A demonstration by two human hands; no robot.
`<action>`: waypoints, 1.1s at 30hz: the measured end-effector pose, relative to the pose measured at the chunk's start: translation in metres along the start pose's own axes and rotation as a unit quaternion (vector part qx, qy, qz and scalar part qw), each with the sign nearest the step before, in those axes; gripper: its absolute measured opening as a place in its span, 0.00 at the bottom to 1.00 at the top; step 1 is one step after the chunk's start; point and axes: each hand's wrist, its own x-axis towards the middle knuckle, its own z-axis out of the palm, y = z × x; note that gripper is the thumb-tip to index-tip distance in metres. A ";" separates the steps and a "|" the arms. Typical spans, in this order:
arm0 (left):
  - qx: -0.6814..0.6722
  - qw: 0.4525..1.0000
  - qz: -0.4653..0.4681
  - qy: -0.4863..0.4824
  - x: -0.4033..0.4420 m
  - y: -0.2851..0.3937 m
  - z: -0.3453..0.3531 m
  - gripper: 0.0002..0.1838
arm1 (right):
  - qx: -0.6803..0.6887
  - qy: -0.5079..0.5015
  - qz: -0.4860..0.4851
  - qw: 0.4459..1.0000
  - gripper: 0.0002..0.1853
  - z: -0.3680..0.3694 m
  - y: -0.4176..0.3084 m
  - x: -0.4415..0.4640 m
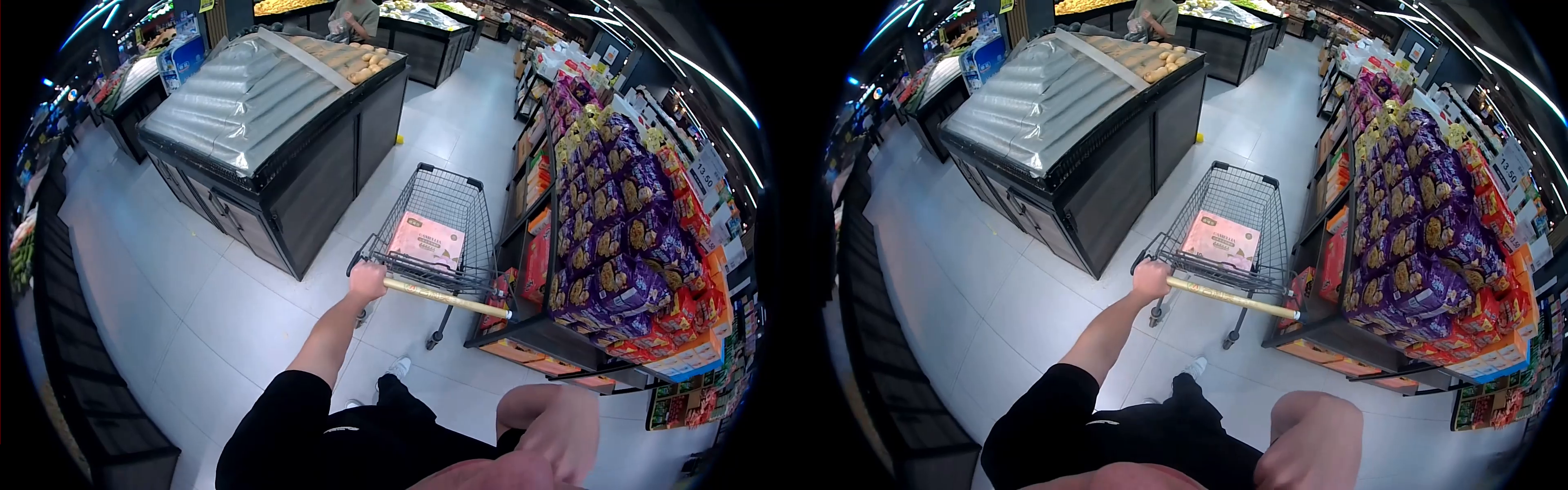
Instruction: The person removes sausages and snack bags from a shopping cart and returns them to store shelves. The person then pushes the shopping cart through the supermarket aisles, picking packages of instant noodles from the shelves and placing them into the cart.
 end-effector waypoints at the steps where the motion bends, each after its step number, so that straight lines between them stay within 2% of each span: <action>1: 0.017 0.999 -0.018 -0.038 0.008 0.001 0.000 0.03 | -0.004 -0.001 -0.006 1.000 0.13 -0.011 -0.002 -0.005; 3: 0.023 0.999 -0.008 -0.024 0.022 -0.002 0.002 0.03 | -0.041 0.063 -0.041 0.996 0.12 -0.038 -0.008 -0.011; 4: 0.019 1.000 -0.002 -0.013 0.027 -0.003 0.007 0.03 | -0.046 0.063 -0.045 0.996 0.12 -0.041 -0.010 -0.024; 5: 0.011 1.000 0.006 0.008 0.034 -0.007 0.012 0.04 | -0.065 0.048 -0.047 0.996 0.07 -0.039 -0.013 -0.040; 6: 0.013 1.000 0.006 0.006 0.041 -0.009 0.015 0.04 | -0.083 0.034 -0.050 0.995 0.18 -0.046 -0.015 -0.047; 7: 0.021 1.000 0.001 -0.013 0.047 -0.013 0.018 0.04 | -0.081 0.036 -0.054 0.995 0.18 -0.054 -0.017 -0.054; 8: 0.028 0.999 -0.003 -0.029 0.054 -0.015 0.020 0.04 | -0.054 0.046 -0.050 0.996 0.08 -0.059 -0.018 -0.061; 9: 0.029 0.999 -0.004 -0.033 0.059 -0.018 0.024 0.04 | -0.027 0.057 -0.046 0.997 0.12 -0.064 -0.020 -0.067; 13: 0.073 0.996 0.001 -0.044 0.090 -0.030 0.036 0.04 | -0.033 0.074 -0.033 0.996 0.12 -0.072 -0.030 -0.104; 16: 0.097 0.993 0.002 -0.063 0.108 -0.037 0.039 0.04 | -0.032 0.087 -0.007 0.996 0.11 -0.070 -0.036 -0.128; 17: 0.098 0.993 0.006 -0.060 0.114 -0.039 0.040 0.04 | -0.074 0.070 -0.014 0.995 0.08 -0.064 -0.036 -0.137; 18: 0.097 0.994 0.010 -0.056 0.118 -0.042 0.043 0.04 | -0.117 0.052 -0.019 0.992 0.22 -0.060 -0.037 -0.143; 19: 0.099 0.994 0.013 -0.052 0.122 -0.044 0.045 0.04 | -0.120 0.060 -0.014 0.991 0.22 -0.058 -0.041 -0.145; 22: 0.111 0.992 0.020 -0.052 0.133 -0.050 0.049 0.04 | -0.138 0.088 0.006 0.987 0.18 -0.056 -0.053 -0.145; 23: 0.111 0.992 0.022 -0.048 0.136 -0.052 0.051 0.04 | -0.127 0.131 0.012 0.983 0.07 -0.056 -0.059 -0.141; 24: 0.105 0.993 0.029 -0.050 0.138 -0.053 0.053 0.04 | -0.115 0.174 0.017 0.978 0.10 -0.057 -0.064 -0.138; 28: 0.107 0.993 0.026 -0.042 0.146 -0.057 0.057 0.03 | -0.125 0.200 0.014 0.972 0.08 -0.052 -0.076 -0.138; 30: 0.116 0.992 0.021 -0.040 0.147 -0.056 0.056 0.03 | -0.135 0.171 0.071 0.973 0.11 -0.031 -0.083 -0.145; 33: 0.125 0.991 0.015 -0.046 0.149 -0.053 0.055 0.02 | -0.170 0.147 0.097 0.969 0.11 -0.021 -0.086 -0.137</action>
